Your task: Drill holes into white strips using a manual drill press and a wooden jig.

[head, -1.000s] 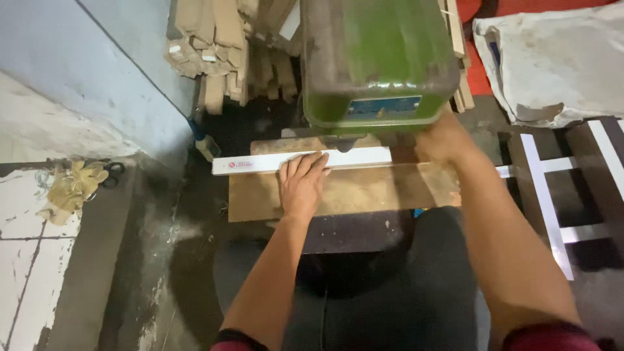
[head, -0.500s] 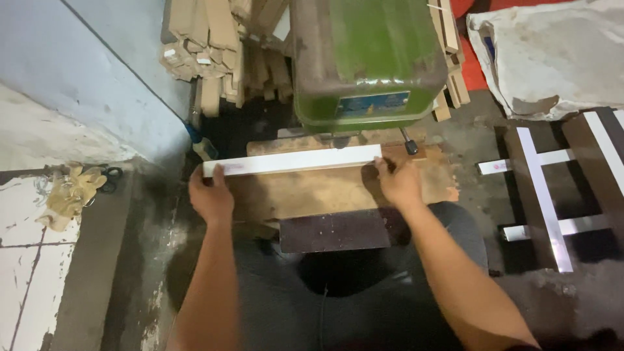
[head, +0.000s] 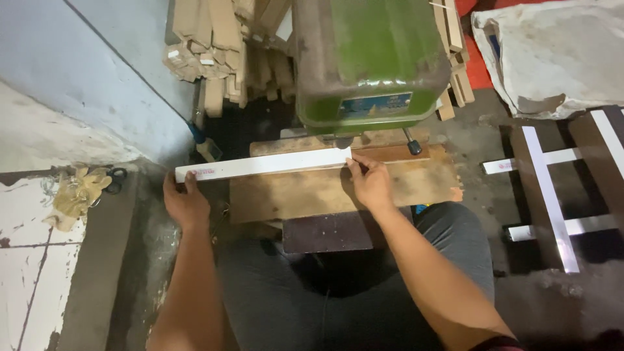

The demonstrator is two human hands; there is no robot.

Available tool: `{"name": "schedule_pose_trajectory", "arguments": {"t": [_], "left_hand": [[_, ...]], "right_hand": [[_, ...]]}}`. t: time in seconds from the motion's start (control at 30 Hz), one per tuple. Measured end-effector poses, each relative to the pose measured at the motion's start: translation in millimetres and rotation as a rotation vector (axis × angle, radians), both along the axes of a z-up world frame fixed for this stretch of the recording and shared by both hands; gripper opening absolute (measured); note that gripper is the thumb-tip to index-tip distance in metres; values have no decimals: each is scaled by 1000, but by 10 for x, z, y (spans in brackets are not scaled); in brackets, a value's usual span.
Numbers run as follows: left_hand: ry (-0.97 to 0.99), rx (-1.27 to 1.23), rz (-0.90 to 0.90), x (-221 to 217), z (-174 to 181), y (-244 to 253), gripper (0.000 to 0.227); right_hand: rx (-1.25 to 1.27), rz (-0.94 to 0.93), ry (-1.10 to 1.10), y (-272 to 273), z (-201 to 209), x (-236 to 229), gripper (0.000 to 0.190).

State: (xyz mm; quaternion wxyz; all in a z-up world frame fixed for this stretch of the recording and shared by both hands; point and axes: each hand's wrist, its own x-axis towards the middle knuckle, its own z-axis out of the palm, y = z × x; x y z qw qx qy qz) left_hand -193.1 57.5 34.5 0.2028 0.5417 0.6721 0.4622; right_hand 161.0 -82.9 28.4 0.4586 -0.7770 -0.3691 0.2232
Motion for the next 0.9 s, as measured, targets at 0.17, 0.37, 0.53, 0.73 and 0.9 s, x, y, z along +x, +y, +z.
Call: {"name": "schedule_pose_trajectory", "arguments": {"t": [0.17,0.37,0.53,0.73,0.9], "left_hand": [[181,31,78,-78,-265,158,49],[364,264,20,744,163,-171,49],[444,340,-407,1657,-94,-681,41],[522,280,-680,2046,-102,-1013,53],[588,239,-623,2062,-217,-1041,51]], "right_hand": [[22,1,1,76,-220,51,25],[102,-16,62,-232,332,48,26],[131,-90,-67,-651,547,635,39],[158,80,-121,-948,1370,833,34],[-37,199,-133,-805,1419,739,26]]}}
